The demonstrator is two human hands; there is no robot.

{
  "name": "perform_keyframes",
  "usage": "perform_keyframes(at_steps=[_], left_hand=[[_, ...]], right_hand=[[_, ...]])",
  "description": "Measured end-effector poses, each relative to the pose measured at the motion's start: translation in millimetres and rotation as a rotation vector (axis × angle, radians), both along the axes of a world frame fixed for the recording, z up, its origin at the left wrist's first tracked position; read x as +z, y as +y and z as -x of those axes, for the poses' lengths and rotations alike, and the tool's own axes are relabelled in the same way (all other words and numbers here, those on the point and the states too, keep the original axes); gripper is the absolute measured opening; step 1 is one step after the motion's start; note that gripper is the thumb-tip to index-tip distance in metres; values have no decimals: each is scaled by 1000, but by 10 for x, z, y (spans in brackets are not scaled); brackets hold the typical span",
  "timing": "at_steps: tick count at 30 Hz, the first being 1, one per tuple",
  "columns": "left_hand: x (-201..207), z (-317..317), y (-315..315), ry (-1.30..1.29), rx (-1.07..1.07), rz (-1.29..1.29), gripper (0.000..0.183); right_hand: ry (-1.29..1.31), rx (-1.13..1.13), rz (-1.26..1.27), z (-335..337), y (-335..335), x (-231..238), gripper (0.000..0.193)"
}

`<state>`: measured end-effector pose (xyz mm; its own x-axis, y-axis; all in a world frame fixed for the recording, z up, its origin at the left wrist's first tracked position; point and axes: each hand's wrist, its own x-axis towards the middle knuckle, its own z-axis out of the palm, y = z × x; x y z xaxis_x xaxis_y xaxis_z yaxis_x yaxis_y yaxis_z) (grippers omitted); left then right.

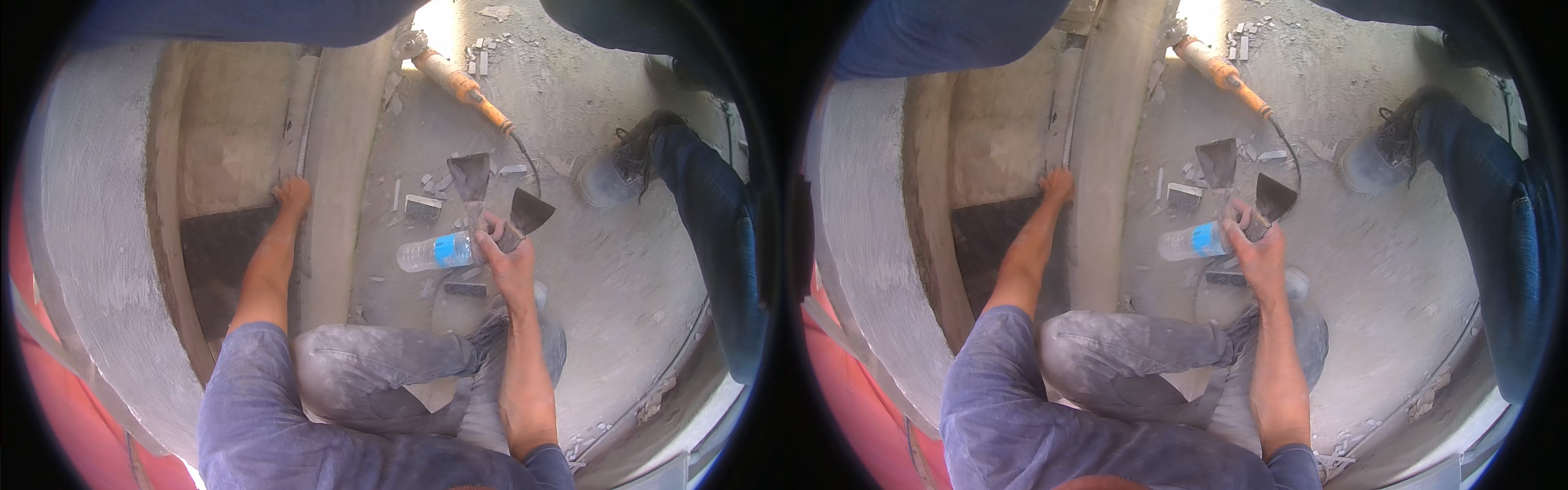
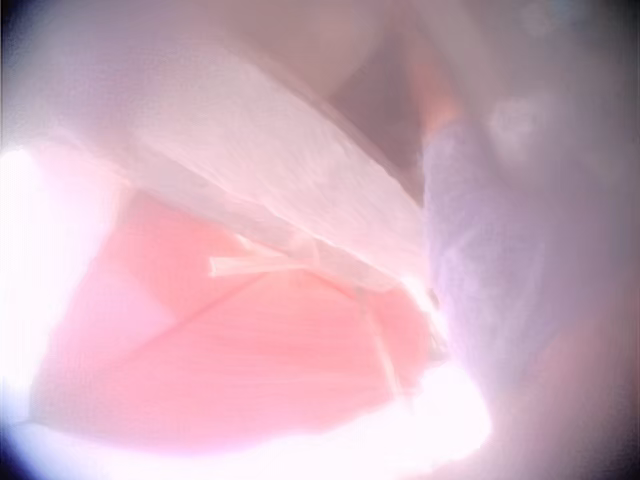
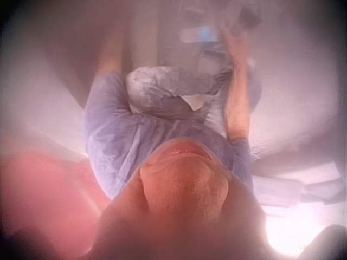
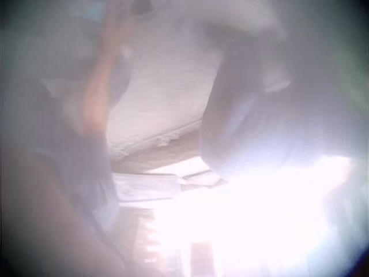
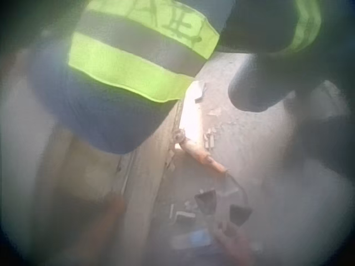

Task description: The person scoops cement from a bucket and applies it to a wall using a trowel and a smaller tool. They smooth the cement on the wall and occasionally pause to adjust their position or tools.

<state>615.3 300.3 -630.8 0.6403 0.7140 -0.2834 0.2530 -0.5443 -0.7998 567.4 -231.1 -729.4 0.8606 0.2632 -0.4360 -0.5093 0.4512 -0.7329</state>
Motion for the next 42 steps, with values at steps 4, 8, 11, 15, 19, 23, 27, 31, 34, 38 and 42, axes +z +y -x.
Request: perform_keyframes(at_steps=[4, 8, 11, 15, 19, 23, 27, 31, 34, 38, 42], left_hand=[[-7, 33, -92, 38, -11, -8, 41], [-33, 72, -158, 35, -16, -30, 42], [-38, 82, -146, 44, 9, -53, 43], [-66, 90, -182, 25, 34, -73, 45], [-47, 89, -261, 41, 53, -58, 49], [-39, 113, -250, 19, 68, -63, 49], [-41, 88, -316, 20, 59, -66, 48], [-29, 106, -280, 2, 71, -69, 49], [-42, 89, -309, -11, 63, -56, 50], [-80, 107, -305, -27, 78, -52, 55], [-78, 175, -312, -108, 82, 12, 61]], right_hand=[[12, 8, -5, -31, -44, 9, 38], [27, -10, -24, -22, -46, -18, 41], [34, -16, -68, -35, -42, -11, 43], [63, 4, -83, -15, -18, -61, 45], [68, 29, -58, -36, -52, 0, 46], [49, 50, -49, -30, -34, -13, 45], [29, 70, -19, -10, -19, -83, 43], [5, 86, 17, -4, -10, -59, 42], [2, 98, 8, -8, -15, -85, 42], [-7, 97, -4, -20, -10, -59, 41], [-71, 112, 60, -6, 8, -144, 41]])
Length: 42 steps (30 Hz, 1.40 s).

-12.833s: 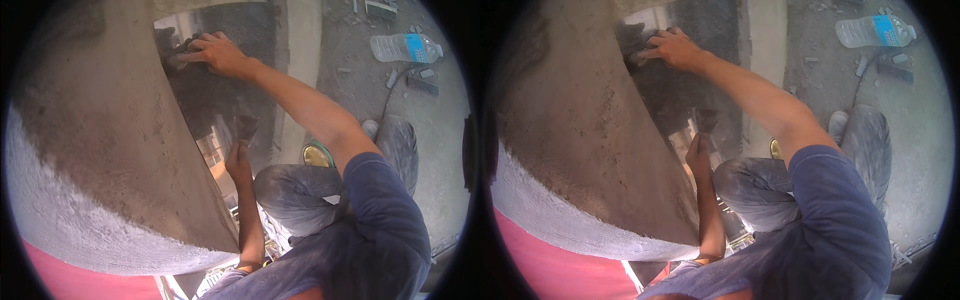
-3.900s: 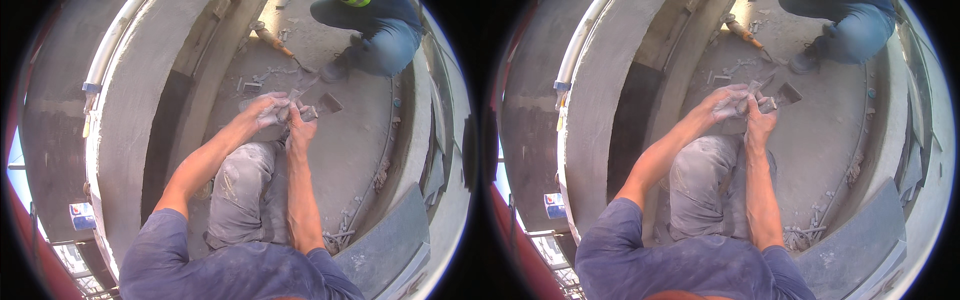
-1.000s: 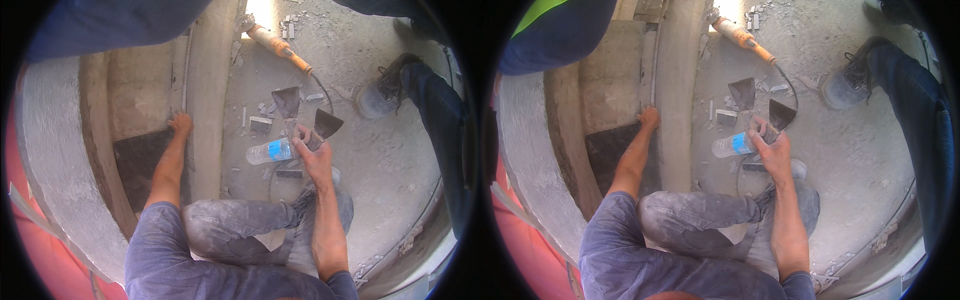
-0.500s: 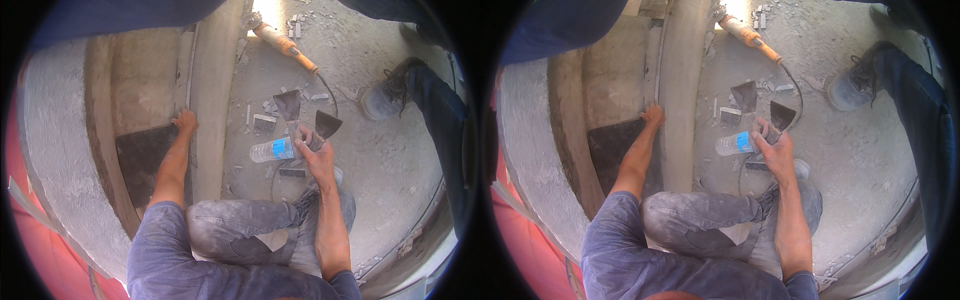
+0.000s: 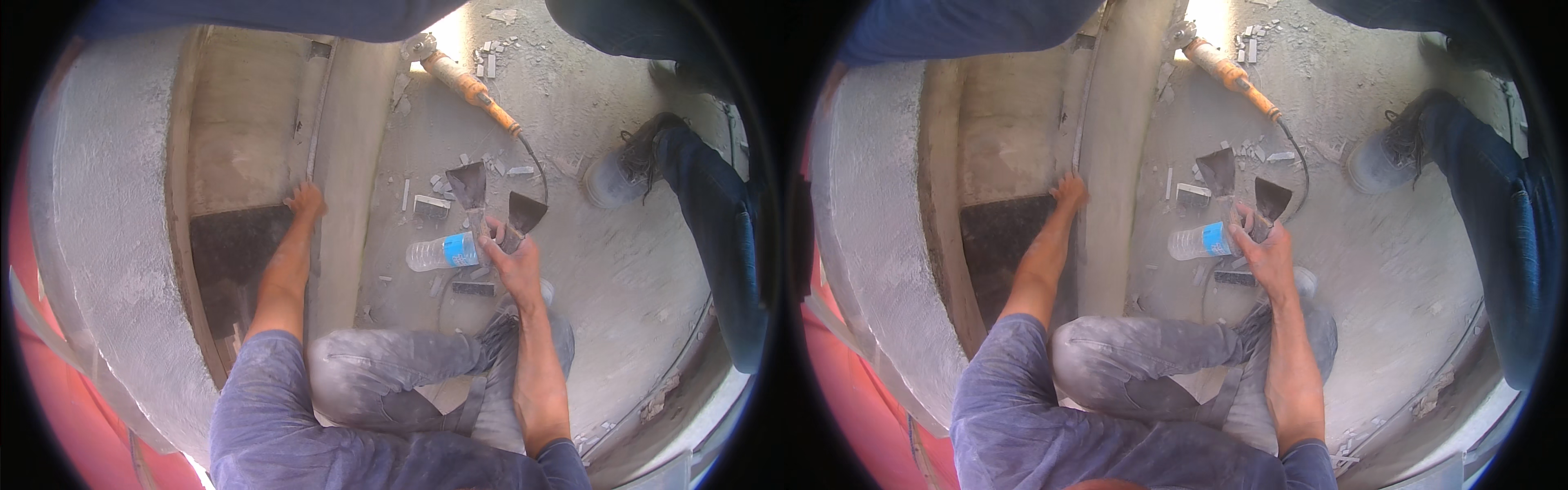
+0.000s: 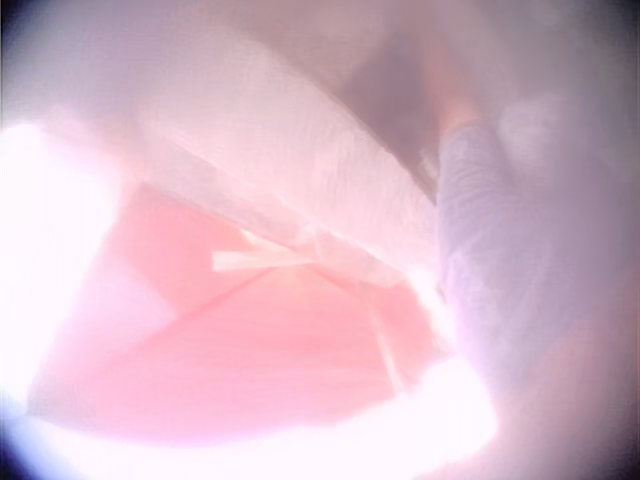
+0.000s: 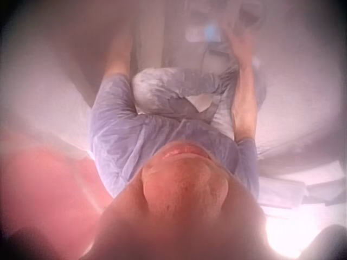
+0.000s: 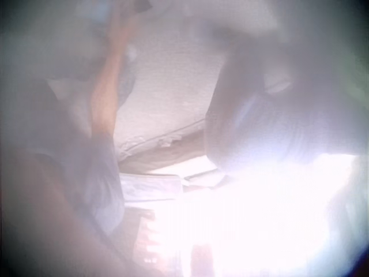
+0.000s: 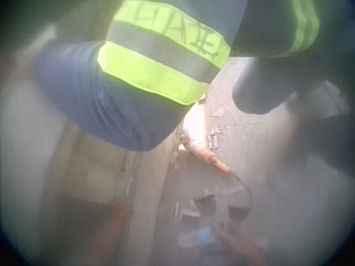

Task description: The person scoops cement from a bucket and applies it to a wall using a trowel and a smaller tool. They smooth the cement on the wall and occasionally pause to adjust their position or tools.

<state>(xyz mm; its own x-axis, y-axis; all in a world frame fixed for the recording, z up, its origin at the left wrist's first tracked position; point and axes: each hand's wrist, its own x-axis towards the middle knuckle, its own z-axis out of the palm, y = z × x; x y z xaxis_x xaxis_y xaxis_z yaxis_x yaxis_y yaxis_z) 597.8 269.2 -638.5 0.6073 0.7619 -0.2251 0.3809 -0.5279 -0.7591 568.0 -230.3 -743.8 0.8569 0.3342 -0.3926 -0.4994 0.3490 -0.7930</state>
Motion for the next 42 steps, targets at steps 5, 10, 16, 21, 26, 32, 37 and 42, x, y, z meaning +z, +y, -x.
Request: perform_keyframes(at_steps=[5, 10, 16, 21, 26, 32, 37, 42], left_hand=[[98, 321, -73, -162, -156, 28, 63], [233, 648, -1267, -395, -309, 479, 52], [561, 1258, -2544, -771, 469, 1816, 59], [739, 1877, -2992, -947, 656, 2341, 46], [879, 2447, -2628, -1210, 738, 2330, 32], [1221, 3120, -2225, -1332, 755, 1942, 32], [1493, 3571, -1750, -1125, 553, 1396, 41], [1684, 3890, -1672, -1041, 442, 1280, 41]], right_hand=[[-21, -1, 31, 39, 9, 90, 37], [-51, -66, 6, 100, 87, 190, 32], [-92, -9, -110, 524, 294, 809, 36], [-163, 46, -102, 1083, 516, 1060, 37], [-282, 210, -23, 1398, 686, 1573, 41], [-243, 238, -73, 1908, 1079, 1711, 34], [-336, 212, 409, 1643, 489, 1449, 38], [-509, 21, 468, 1800, 158, 2147, 41]])
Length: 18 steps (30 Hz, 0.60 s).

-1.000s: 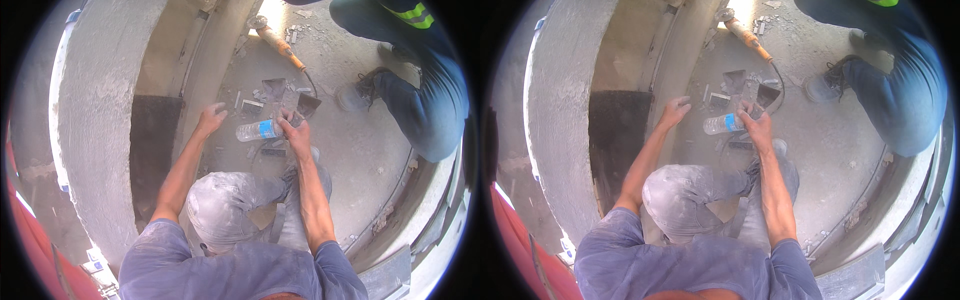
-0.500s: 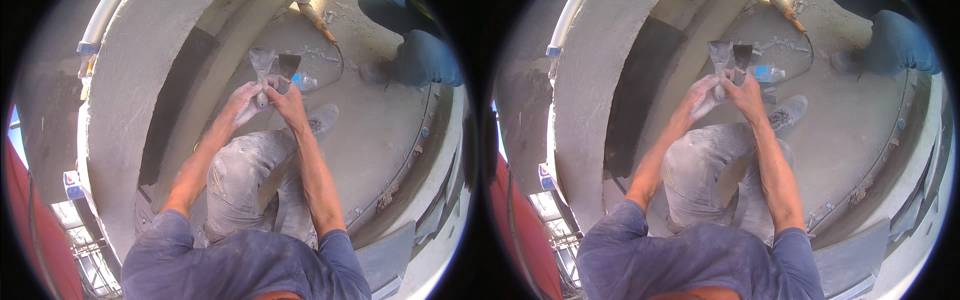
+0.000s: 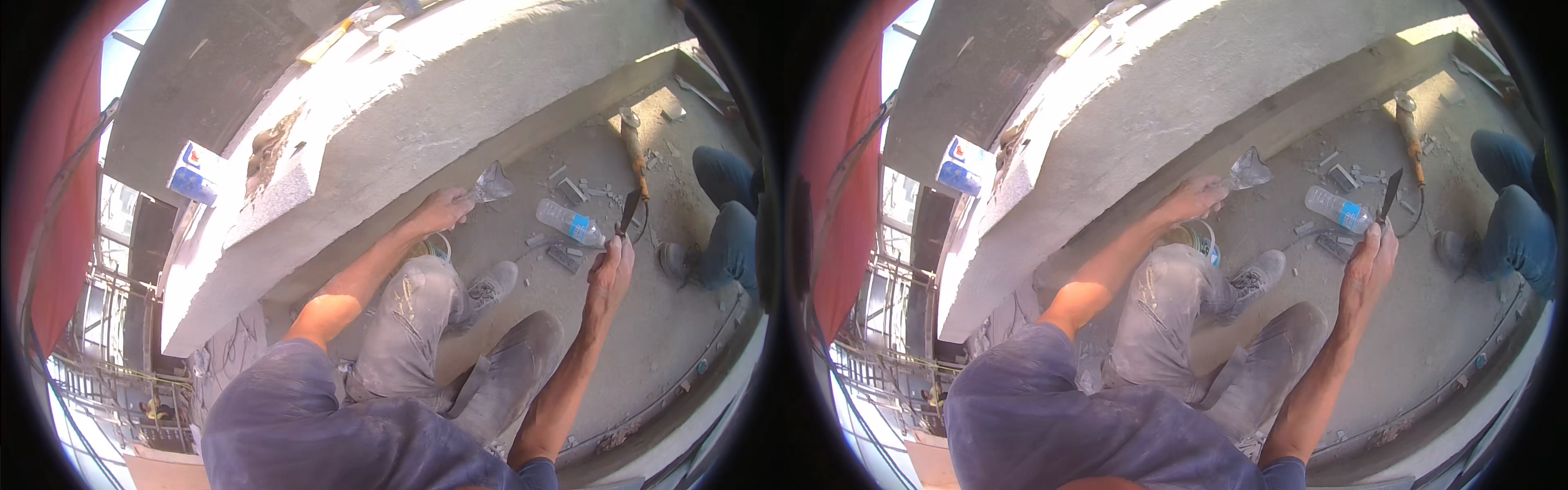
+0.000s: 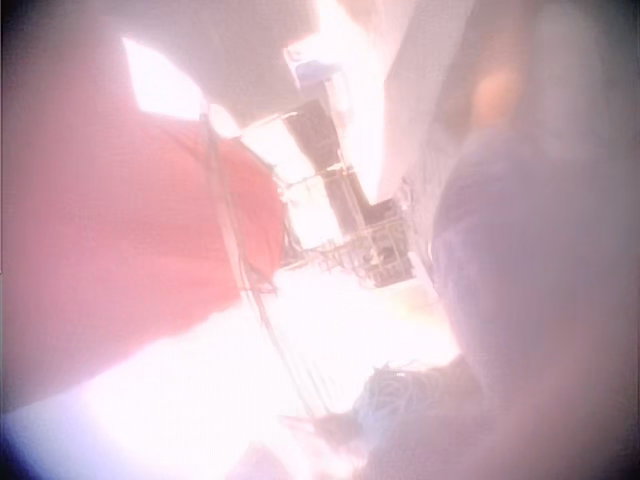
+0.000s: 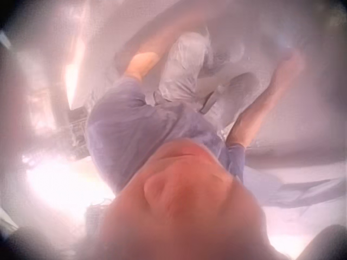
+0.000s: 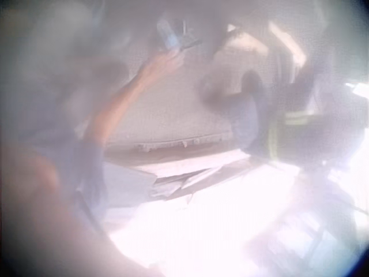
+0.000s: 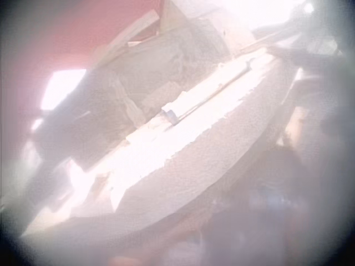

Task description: The person scoops cement from a bucket and applies it to a wall using a trowel and a smaller tool. They smooth the cement on the wall and occasionally pause to adjust their position or tools.

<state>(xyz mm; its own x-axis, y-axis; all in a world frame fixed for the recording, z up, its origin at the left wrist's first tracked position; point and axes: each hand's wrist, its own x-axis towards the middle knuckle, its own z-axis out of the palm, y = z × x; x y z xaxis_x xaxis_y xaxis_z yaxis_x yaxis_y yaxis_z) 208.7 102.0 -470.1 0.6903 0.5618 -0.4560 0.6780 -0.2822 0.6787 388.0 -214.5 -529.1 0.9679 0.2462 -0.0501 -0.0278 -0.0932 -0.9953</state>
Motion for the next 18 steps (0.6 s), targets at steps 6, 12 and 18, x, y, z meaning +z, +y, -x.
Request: perform_keyframes(at_steps=[6, 12, 18], left_hand=[[312, -6, -200, -96, -161, -219, 41], [240, 194, -355, -265, -170, -252, 47], [645, 635, -319, -123, 31, -201, 51]], right_hand=[[-1096, 463, -70, 203, 558, 2909, 43], [-1556, 1074, 100, 553, 1678, 4107, 27], [-1660, 1165, 267, 704, 2167, 4209, 19]])
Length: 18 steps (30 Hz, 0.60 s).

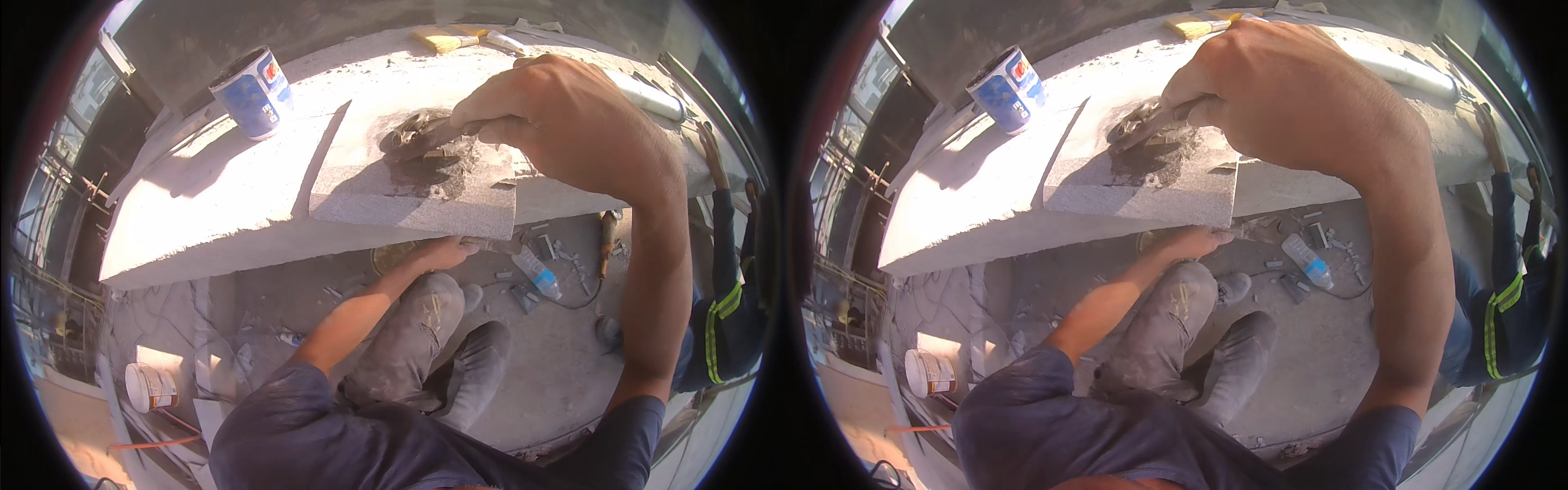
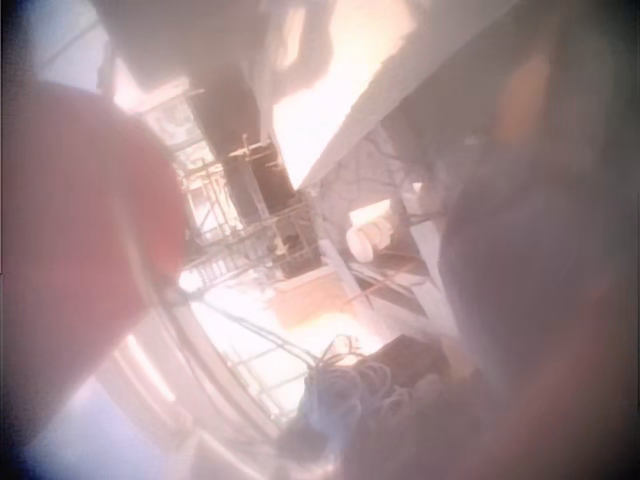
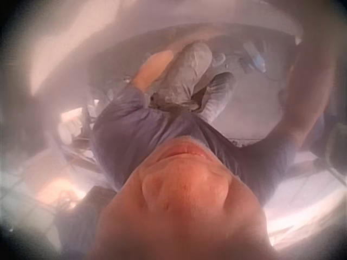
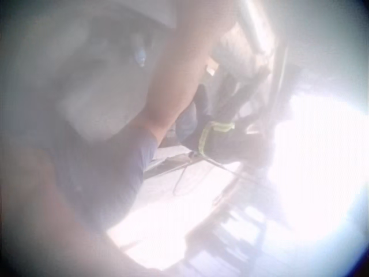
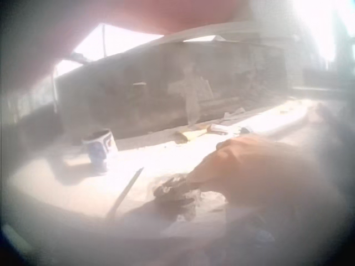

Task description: The person scoops cement from a bucket and applies it to a wall using a trowel and a smaller tool. They smooth the cement on the wall and occasionally pause to adjust their position or tools.

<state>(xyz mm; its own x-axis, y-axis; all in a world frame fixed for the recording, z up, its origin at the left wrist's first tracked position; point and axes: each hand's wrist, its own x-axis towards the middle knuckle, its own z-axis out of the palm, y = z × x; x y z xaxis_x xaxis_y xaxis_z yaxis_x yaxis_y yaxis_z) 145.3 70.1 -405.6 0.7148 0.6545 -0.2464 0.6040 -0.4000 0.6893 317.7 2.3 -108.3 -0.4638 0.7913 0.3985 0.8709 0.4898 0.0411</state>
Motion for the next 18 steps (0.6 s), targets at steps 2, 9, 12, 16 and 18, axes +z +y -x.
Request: perform_keyframes(at_steps=[2, 9, 12, 16, 18], left_hand=[[-182, 139, 41, -75, 125, 89, 49], [-797, 372, 358, -46, 155, -58, 51], [-1047, 246, 585, -27, 40, -265, 53], [-983, 317, 649, -64, 5, -235, 52], [-673, 359, 610, -89, 31, -117, 48]], right_hand=[[0, -21, 83, 164, -55, 174, 20], [-213, -66, 123, 107, -56, 397, 24], [-194, -565, 376, 402, -393, 935, 25], [152, -510, 289, -573, -633, 467, 28], [378, -231, 70, -1274, -995, -110, 30]])
